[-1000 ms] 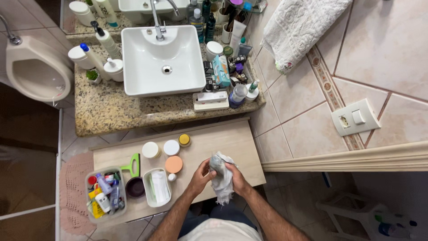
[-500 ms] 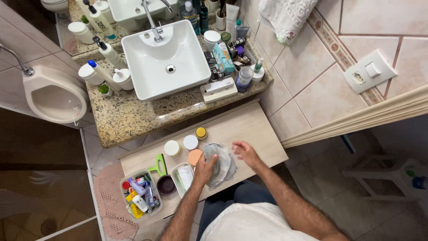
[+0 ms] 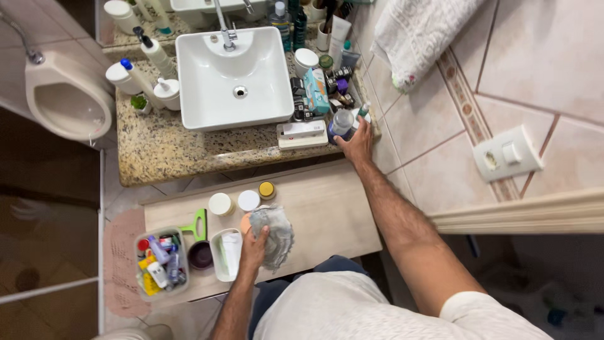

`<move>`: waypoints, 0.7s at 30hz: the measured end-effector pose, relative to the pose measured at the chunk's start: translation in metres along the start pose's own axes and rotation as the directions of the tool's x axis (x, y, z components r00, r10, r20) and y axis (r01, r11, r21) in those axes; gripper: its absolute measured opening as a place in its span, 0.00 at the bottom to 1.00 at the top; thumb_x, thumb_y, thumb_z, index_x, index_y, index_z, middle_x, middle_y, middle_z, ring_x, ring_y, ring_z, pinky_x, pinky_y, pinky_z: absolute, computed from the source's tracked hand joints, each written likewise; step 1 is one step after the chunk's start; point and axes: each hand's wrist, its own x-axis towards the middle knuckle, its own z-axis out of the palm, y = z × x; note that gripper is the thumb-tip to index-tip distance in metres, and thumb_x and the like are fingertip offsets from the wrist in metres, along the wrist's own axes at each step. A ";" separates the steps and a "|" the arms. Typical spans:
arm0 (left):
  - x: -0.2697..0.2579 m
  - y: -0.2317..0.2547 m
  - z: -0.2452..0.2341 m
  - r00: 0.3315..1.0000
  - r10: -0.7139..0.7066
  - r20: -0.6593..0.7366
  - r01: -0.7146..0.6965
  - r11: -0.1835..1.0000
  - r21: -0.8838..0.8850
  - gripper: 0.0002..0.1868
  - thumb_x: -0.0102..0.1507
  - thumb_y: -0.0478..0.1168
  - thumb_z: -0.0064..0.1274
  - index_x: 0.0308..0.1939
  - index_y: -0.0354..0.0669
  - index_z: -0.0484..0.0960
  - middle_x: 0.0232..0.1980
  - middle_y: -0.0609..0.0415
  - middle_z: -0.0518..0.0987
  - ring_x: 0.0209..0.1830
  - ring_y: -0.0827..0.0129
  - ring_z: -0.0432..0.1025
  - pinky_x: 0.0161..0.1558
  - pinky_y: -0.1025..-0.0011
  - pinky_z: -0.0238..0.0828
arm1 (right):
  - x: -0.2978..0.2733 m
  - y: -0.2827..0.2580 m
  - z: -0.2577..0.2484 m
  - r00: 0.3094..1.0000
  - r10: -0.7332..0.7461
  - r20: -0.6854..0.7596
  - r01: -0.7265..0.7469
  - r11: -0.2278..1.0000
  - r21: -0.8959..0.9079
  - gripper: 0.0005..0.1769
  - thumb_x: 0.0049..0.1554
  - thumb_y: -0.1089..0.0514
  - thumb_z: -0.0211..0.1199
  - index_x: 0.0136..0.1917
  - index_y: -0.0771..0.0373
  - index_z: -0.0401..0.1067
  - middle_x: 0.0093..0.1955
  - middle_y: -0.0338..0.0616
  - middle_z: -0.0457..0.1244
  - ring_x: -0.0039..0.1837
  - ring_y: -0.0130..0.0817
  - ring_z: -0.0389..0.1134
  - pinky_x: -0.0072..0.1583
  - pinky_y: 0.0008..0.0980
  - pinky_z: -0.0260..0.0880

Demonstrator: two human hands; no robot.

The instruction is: The person wipes a wooden drawer with a cloth, then moves various toiletries and containers from the bathroom countertop into the drawer. The person arranges the items inside the drawer and closes it.

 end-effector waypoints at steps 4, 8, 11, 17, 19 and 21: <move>-0.015 0.010 0.033 0.988 -0.071 -0.137 0.043 0.980 -0.192 0.23 0.61 0.47 0.45 0.55 0.38 0.69 0.46 0.52 0.77 0.45 0.71 0.71 0.47 0.71 0.69 | 0.040 0.014 0.022 0.994 0.042 0.096 -0.031 0.993 -0.111 0.55 0.36 0.47 0.75 0.66 0.66 0.48 0.63 0.58 0.50 0.66 0.52 0.49 0.66 0.47 0.48; -0.027 0.010 0.071 0.987 -0.062 -0.150 0.017 0.958 -0.286 0.25 0.60 0.48 0.45 0.58 0.38 0.67 0.50 0.51 0.76 0.50 0.69 0.69 0.52 0.70 0.65 | 0.052 0.028 0.037 0.982 0.052 0.184 -0.035 0.995 -0.093 0.48 0.40 0.46 0.73 0.66 0.63 0.52 0.63 0.55 0.53 0.65 0.52 0.53 0.67 0.46 0.53; -0.027 0.017 0.092 0.981 -0.120 -0.152 0.063 0.941 -0.333 0.26 0.60 0.49 0.46 0.58 0.38 0.65 0.51 0.51 0.75 0.52 0.68 0.68 0.54 0.70 0.64 | 0.052 0.023 0.033 0.990 -0.013 0.137 0.011 1.000 0.015 0.46 0.39 0.47 0.72 0.64 0.64 0.54 0.62 0.54 0.54 0.64 0.50 0.55 0.64 0.46 0.56; -0.007 0.036 0.100 0.975 -0.042 -0.219 -0.072 0.872 -0.485 0.26 0.60 0.51 0.42 0.57 0.40 0.65 0.51 0.54 0.74 0.52 0.70 0.69 0.53 0.70 0.68 | -0.005 -0.015 -0.027 0.918 -0.286 0.275 0.189 0.925 0.330 0.40 0.39 0.54 0.70 0.63 0.60 0.59 0.58 0.54 0.55 0.61 0.45 0.59 0.60 0.43 0.63; 0.011 0.036 0.101 0.966 0.038 -0.257 -0.168 0.845 -0.507 0.26 0.62 0.51 0.43 0.58 0.35 0.66 0.51 0.52 0.72 0.50 0.69 0.66 0.50 0.70 0.64 | -0.039 -0.030 -0.052 0.788 -0.484 0.379 0.258 0.820 0.511 0.43 0.37 0.57 0.68 0.65 0.61 0.58 0.60 0.54 0.55 0.61 0.44 0.59 0.61 0.41 0.63; 0.025 0.037 0.104 0.968 0.067 -0.243 -0.186 0.840 -0.510 0.27 0.64 0.51 0.42 0.58 0.33 0.67 0.51 0.51 0.72 0.49 0.68 0.65 0.49 0.70 0.62 | -0.074 -0.048 -0.068 0.687 -0.383 0.618 0.085 0.886 0.455 0.43 0.37 0.54 0.68 0.65 0.59 0.55 0.57 0.49 0.57 0.57 0.40 0.62 0.58 0.36 0.65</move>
